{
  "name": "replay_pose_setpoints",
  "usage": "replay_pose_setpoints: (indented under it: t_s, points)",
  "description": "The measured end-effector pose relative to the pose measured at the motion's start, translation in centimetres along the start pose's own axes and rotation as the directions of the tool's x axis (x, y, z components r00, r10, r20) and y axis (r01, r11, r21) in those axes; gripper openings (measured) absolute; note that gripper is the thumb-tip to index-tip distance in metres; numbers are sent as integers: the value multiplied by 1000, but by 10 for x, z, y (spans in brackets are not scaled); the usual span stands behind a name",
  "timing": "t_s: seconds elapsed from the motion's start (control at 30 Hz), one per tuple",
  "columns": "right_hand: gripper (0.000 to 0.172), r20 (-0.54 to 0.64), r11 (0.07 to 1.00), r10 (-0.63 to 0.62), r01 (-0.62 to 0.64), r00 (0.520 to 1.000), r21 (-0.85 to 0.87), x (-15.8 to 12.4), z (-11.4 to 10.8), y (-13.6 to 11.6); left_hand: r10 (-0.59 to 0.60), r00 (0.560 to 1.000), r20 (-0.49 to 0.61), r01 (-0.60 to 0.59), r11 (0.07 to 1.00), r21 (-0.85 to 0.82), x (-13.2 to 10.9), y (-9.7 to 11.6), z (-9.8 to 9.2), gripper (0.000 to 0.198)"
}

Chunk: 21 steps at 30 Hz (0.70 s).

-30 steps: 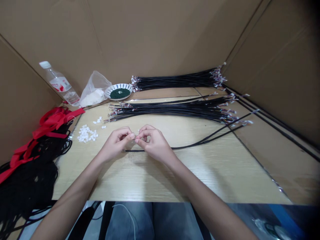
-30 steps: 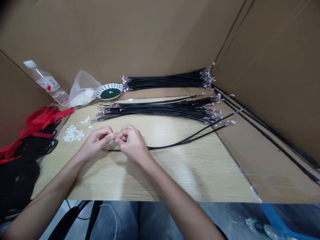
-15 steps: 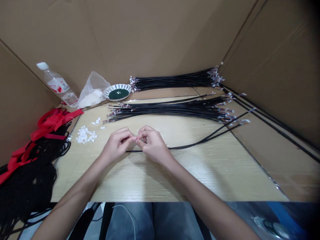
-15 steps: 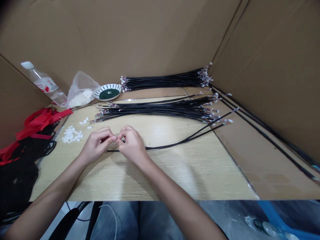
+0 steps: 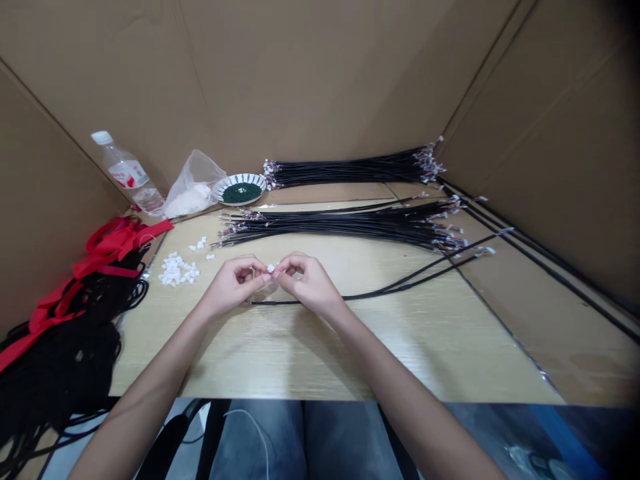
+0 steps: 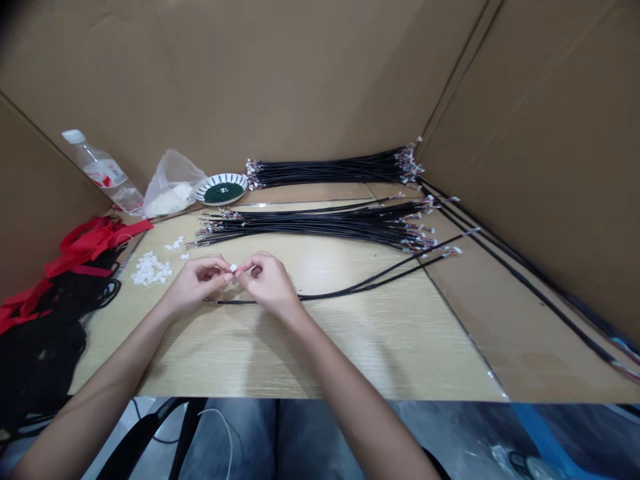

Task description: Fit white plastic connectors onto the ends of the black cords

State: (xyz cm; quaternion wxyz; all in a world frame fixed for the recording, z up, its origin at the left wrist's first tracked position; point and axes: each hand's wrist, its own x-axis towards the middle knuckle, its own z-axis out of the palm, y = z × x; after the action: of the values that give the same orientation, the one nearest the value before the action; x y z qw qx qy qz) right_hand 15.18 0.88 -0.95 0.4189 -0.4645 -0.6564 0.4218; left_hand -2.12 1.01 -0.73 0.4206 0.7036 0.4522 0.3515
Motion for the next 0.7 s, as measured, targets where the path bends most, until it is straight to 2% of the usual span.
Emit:
replay_pose_setpoints:
  t_s: [0.33,0.7]
  points:
    - [10,-28,986,75,-70,997,151,2,1,6,-67,994,86,73,995,-70,1,-4,-1,30]
    - [19,119,997,65,-69,991,23,-1,4,8,-66,985,160,88,986,-139,-1,-5,-2,32]
